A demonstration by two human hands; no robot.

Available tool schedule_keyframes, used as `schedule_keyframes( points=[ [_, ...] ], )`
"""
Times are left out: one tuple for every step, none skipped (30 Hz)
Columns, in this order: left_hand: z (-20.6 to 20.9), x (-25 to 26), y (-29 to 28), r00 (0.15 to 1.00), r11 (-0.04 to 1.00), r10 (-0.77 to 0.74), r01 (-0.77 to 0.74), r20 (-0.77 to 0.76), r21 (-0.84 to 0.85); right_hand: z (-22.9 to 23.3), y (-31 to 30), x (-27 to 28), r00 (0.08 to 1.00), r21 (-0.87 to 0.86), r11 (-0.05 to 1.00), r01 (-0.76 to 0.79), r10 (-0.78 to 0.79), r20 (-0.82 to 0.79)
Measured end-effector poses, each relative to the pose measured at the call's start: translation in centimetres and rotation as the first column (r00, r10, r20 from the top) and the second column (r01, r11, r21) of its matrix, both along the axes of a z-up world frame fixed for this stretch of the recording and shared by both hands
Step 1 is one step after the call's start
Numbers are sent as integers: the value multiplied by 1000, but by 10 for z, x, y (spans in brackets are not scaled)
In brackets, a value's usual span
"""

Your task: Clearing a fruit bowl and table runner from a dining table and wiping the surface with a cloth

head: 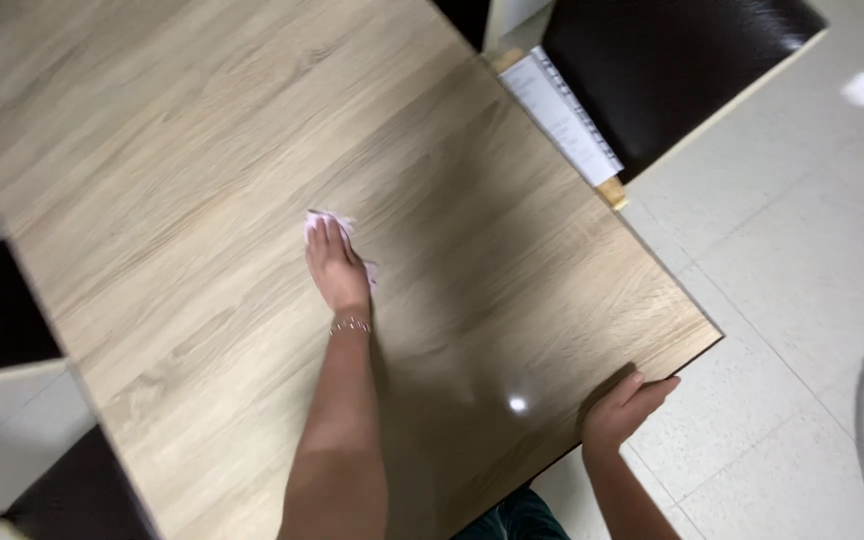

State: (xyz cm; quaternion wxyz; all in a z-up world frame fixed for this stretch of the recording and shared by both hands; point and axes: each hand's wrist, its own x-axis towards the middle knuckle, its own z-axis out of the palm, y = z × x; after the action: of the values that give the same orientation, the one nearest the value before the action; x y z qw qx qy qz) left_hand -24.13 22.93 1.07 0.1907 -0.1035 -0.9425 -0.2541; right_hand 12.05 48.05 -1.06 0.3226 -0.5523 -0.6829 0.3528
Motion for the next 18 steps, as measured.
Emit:
schedule_keyframes(
  points=[
    [-14, -19, 11, 997, 1000, -24, 25, -77, 9, 16, -3, -5, 1000, -92, 996, 20, -20, -3],
    [-28, -38, 22, 987, 999, -46, 49, -153, 17, 32, -6, -11, 999, -183, 982, 38, -40, -6],
    [-38, -47, 38, 988, 998, -59, 63, -143, 19, 31, -6, -10, 999, -181, 982, 54, -54, 4],
    [-46, -56, 54, 965, 989, -128, 143, -231, 48, 31, -6, -9, 998, -175, 983, 51, -54, -16],
    [-53, -69, 70, 926, 972, -192, 225, -325, 68, 30, -6, -12, 998, -170, 984, 47, -55, -43],
    [-26, -64, 97, 924, 969, -204, 238, -323, 70, 30, -5, -14, 997, -168, 984, 61, -69, -41],
    [0, -57, 123, 984, 940, -178, 171, -2, 294, 31, -4, -14, 998, -141, 989, 39, -46, -45],
    [27, -48, 147, 923, 883, -208, 36, 323, 467, 32, -4, -14, 999, -113, 993, 17, -23, -48],
    [14, -35, 166, 920, 882, -219, 43, 325, 470, 17, -1, -9, 998, -110, 994, 28, -33, -45],
    [2, -21, 184, 911, 883, -341, 227, 230, 411, 3, 1, -3, 999, -81, 996, 37, -39, -23],
    [-11, -5, 201, 874, 855, -463, 398, 146, 331, -11, 3, 4, 999, -53, 998, 44, -44, 1],
    [8, 23, 200, 870, 852, -471, 404, 149, 334, 8, 0, -3, 999, -51, 997, 52, -52, 6],
    [26, 49, 197, 791, 790, -608, 591, 74, 165, 27, -4, -11, 998, -107, 993, 54, -56, -21],
    [45, 75, 195, 678, 677, -735, 735, 29, -21, 46, -7, -19, 997, -163, 985, 53, -62, -48],
    [47, 95, 188, 673, 673, -739, 740, 29, -21, 44, -4, -17, 996, -162, 985, 60, -68, -48],
    [48, 115, 182, 673, 672, -737, 740, 60, -40, 43, -1, -16, 996, -130, 991, 31, -42, -80],
    [51, 134, 173, 674, 671, -733, 738, 94, -65, 41, -1, -15, 994, -101, 995, 1, -13, -111],
    [65, 141, 157, 671, 668, -735, 741, 96, -69, 61, 0, -22, 993, -106, 994, 5, -17, -113]
  ],
)
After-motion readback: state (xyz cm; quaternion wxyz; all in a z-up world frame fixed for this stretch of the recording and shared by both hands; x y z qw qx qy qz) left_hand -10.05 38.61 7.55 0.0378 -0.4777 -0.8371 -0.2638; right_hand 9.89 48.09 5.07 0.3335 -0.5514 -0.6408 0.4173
